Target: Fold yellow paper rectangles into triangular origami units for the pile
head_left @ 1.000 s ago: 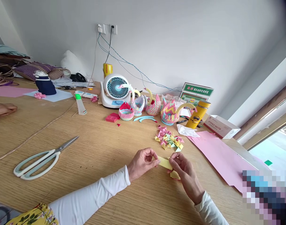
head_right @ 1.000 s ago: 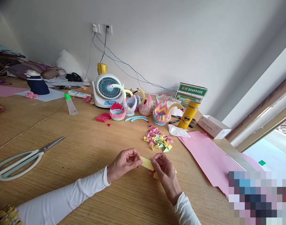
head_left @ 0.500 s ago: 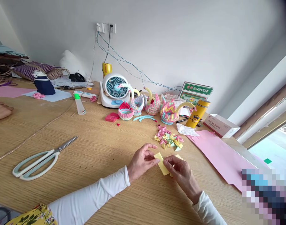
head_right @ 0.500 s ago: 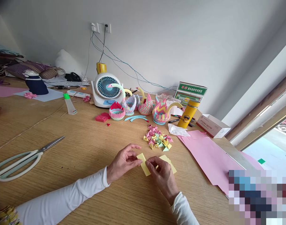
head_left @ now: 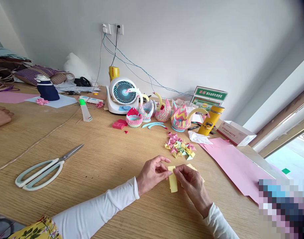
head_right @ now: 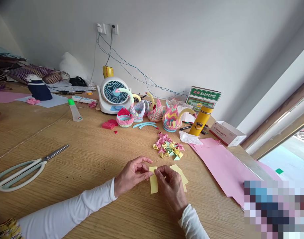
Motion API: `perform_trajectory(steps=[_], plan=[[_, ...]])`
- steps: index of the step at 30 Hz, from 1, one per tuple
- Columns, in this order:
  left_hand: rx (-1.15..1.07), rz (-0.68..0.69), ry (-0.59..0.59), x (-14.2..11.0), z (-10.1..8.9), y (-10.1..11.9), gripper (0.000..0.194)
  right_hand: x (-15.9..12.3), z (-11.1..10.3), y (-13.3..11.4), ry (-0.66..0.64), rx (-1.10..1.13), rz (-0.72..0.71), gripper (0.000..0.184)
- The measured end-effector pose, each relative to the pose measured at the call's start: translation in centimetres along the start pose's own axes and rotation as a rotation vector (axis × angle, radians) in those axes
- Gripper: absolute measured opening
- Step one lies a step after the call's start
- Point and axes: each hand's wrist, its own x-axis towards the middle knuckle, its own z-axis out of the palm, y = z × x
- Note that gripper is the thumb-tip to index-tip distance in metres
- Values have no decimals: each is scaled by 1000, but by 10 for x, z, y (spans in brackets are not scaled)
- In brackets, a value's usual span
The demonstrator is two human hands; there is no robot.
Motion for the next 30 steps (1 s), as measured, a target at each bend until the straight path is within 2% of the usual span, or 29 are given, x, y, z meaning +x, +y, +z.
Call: perform_trajectory(steps=[9, 15, 20, 26, 30], plan=[[-108, 25, 38, 4, -4, -4, 35, -2, 0, 0, -96, 69, 30, 38], [-129, 40, 54, 6, -5, -3, 36, -3, 2, 1, -96, 89, 63, 36], [-106, 9, 43, 3, -3, 2, 38, -3, 2, -1, -76, 19, 9, 32], [13, 13, -57, 2, -3, -2, 32, -5, 2, -6, -93, -79, -91, 27], [42, 55, 7, 4, -5, -5, 31, -4, 0, -5, -54, -104, -74, 26]])
